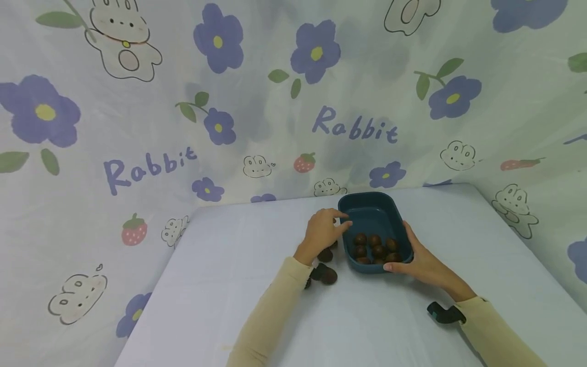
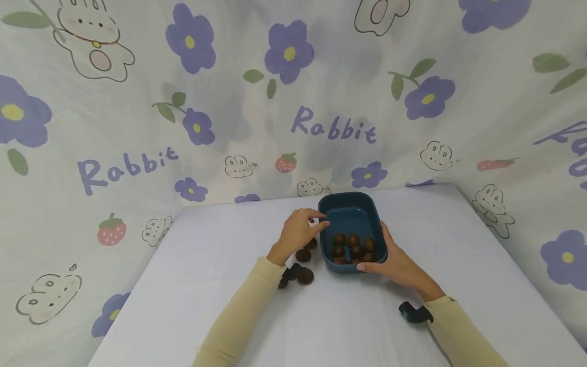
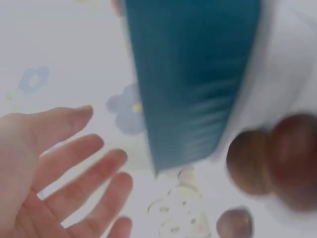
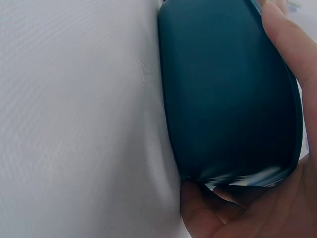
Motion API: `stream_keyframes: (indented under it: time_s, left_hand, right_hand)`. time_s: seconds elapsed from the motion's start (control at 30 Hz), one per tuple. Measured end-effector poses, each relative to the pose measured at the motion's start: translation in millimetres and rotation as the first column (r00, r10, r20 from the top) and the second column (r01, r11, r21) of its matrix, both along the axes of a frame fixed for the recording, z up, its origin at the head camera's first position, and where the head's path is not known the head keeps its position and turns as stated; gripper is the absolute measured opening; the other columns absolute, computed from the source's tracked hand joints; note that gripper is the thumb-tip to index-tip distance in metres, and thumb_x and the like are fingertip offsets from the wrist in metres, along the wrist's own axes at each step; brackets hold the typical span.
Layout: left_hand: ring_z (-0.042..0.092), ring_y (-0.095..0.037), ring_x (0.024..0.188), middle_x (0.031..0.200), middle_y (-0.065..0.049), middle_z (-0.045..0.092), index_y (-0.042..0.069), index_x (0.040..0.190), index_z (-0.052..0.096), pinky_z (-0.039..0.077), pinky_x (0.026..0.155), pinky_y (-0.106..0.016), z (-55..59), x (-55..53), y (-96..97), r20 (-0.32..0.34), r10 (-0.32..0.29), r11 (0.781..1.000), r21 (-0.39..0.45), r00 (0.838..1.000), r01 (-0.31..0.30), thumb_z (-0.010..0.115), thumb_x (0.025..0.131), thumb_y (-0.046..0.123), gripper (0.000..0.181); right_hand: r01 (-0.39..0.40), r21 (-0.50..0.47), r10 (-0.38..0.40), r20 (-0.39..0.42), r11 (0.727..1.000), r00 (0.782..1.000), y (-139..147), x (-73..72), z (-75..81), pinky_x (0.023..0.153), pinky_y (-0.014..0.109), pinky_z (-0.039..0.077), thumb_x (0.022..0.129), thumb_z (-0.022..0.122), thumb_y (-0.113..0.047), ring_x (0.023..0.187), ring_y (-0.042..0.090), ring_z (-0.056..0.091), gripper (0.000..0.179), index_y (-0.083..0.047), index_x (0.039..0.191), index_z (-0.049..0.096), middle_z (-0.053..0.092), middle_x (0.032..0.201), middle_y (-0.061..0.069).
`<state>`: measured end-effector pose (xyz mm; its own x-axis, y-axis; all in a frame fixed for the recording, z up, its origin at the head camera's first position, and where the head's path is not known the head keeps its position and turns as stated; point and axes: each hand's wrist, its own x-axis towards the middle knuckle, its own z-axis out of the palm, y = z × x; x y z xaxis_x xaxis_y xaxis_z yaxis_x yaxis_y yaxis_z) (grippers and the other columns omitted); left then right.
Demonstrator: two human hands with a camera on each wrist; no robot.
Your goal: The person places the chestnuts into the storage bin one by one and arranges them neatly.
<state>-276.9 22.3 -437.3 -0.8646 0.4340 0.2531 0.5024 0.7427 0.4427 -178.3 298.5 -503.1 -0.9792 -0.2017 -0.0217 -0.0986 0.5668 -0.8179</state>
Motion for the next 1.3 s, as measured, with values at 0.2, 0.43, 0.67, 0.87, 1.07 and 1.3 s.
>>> stream_keyframes:
  time_s: [0.2, 0.43, 0.67, 0.87, 1.07, 1.3]
  left_hand:
    - [0.07, -0.019, 0.09, 0.105, -0.005, 0.079, 0.012, 0.113, 0.08, 0.054, 0.068, -0.028, 8.2, -0.3, -44.1, 0.092, 0.024, 0.962, 0.269, 0.995, -0.048, 0.073, 0.096, 0.032, 0.026]
    - [0.07, -0.021, 0.092, 0.105, -0.006, 0.08, 0.008, 0.108, 0.081, 0.054, 0.075, -0.029, -3.9, 15.0, -90.4, 0.131, 0.095, 0.931, 0.339, 0.987, -0.135, 0.077, 0.093, 0.027, 0.025]
    - [0.068, -0.017, 0.09, 0.107, -0.005, 0.08, 0.008, 0.11, 0.08, 0.053, 0.072, -0.027, -17.4, 39.0, -121.7, 0.205, 0.129, 0.94, 0.288, 0.97, -0.186, 0.079, 0.092, 0.03, 0.028]
    - [0.069, -0.016, 0.089, 0.106, -0.006, 0.079, 0.005, 0.112, 0.079, 0.053, 0.07, -0.026, -30.4, 63.0, -135.6, 0.286, 0.133, 0.953, 0.226, 0.949, -0.202, 0.079, 0.09, 0.031, 0.033]
    - [0.069, -0.02, 0.096, 0.109, -0.006, 0.078, 0.004, 0.114, 0.077, 0.054, 0.075, -0.03, -41.2, 83.2, -137.3, 0.354, 0.121, 0.965, 0.176, 0.927, -0.193, 0.084, 0.085, 0.031, 0.04]
    - [0.064, -0.018, 0.092, 0.103, -0.006, 0.075, 0.003, 0.114, 0.076, 0.05, 0.076, -0.025, -46.6, 94.6, -133.0, 0.334, 0.101, 0.979, 0.132, 0.937, -0.153, 0.09, 0.077, 0.031, 0.048]
  right_hand:
    - [0.005, 0.011, -0.005, 0.013, 1.0, 1.0, 0, -0.7, 0.9, 0.109, 0.083, 0.024, 0.086, 0.082, -0.043, 0.153, 0.061, 0.012, 0.131, -0.02, 0.164, -0.02, -0.003, 0.173, 0.026]
    - [0.006, 0.024, -0.006, 0.023, 1.0, 1.0, 1, -0.1, 5.1, 0.11, 0.082, 0.025, 0.085, 0.082, -0.044, 0.153, 0.061, 0.013, 0.132, -0.022, 0.163, -0.022, -0.003, 0.173, 0.026]
    - [0.011, 0.026, -0.011, 0.023, 1.0, 1.0, 2, -0.2, 4.5, 0.109, 0.081, 0.027, 0.084, 0.083, -0.044, 0.152, 0.062, 0.015, 0.132, -0.019, 0.164, -0.02, -0.001, 0.172, 0.028]
    - [0.005, 0.017, -0.005, 0.011, 1.0, 1.0, 1, 0.0, 0.4, 0.109, 0.082, 0.026, 0.085, 0.083, -0.043, 0.153, 0.062, 0.014, 0.132, -0.02, 0.164, -0.02, -0.001, 0.173, 0.028]
    - [0.009, 0.026, -0.009, 0.015, 1.0, 1.0, 0, 0.4, 1.2, 0.11, 0.082, 0.025, 0.085, 0.082, -0.045, 0.153, 0.062, 0.013, 0.132, -0.019, 0.164, -0.02, -0.001, 0.173, 0.027]
    - [0.009, 0.02, -0.01, 0.023, 1.0, 1.0, 0, 0.6, 1.6, 0.11, 0.082, 0.023, 0.085, 0.082, -0.045, 0.154, 0.061, 0.011, 0.132, -0.022, 0.163, -0.022, -0.004, 0.173, 0.025]
